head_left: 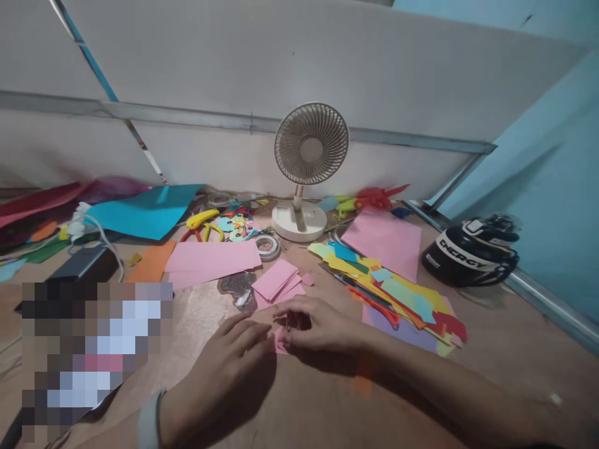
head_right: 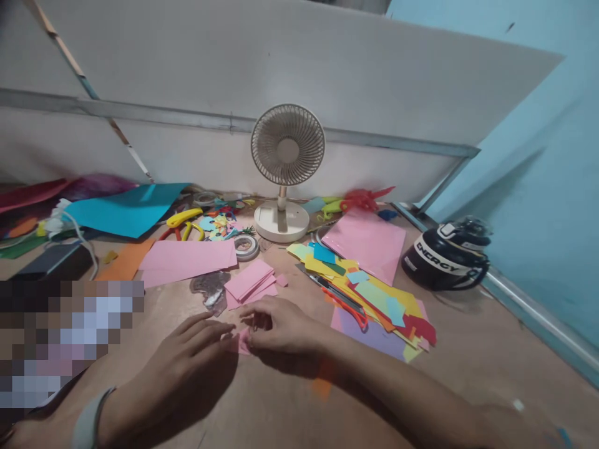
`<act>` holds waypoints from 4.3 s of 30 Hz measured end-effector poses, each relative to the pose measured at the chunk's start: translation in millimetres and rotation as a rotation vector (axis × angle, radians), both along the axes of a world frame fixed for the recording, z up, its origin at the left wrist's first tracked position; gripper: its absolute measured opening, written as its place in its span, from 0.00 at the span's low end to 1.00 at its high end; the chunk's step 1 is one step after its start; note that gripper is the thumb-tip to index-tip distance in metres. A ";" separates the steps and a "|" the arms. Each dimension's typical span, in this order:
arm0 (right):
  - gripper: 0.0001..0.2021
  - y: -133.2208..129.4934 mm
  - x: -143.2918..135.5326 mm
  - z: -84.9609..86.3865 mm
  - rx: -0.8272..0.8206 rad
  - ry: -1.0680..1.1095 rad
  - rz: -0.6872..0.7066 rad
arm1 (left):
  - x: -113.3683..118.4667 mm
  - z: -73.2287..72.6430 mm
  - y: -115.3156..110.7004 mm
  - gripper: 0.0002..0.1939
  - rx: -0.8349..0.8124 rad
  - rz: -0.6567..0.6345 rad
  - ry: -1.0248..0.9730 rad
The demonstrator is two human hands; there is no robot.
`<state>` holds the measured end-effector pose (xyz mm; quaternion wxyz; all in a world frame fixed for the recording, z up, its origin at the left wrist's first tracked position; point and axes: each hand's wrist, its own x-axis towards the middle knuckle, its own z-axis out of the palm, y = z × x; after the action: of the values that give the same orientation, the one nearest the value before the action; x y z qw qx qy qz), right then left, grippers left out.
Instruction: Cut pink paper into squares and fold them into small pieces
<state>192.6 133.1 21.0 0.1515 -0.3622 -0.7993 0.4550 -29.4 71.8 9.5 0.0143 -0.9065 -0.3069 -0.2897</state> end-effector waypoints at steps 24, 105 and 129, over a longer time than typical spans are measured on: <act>0.24 -23.5 -17.8 -13.9 -0.756 0.578 -0.301 | 4.5 -4.8 -3.3 0.25 -0.998 0.106 -0.632; 0.30 -12.2 0.8 -15.9 0.682 0.223 0.465 | 24.6 17.8 14.6 0.10 -1.784 -0.351 -0.924; 0.11 -18.2 -3.3 -22.6 0.608 0.230 0.324 | 25.9 5.0 15.4 0.11 -1.528 -0.199 -0.930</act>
<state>189.4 114.9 -1.6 0.2672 -0.1157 -0.9228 0.2522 -3.5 87.2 14.5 -0.7433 -0.4822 -0.3109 -0.3441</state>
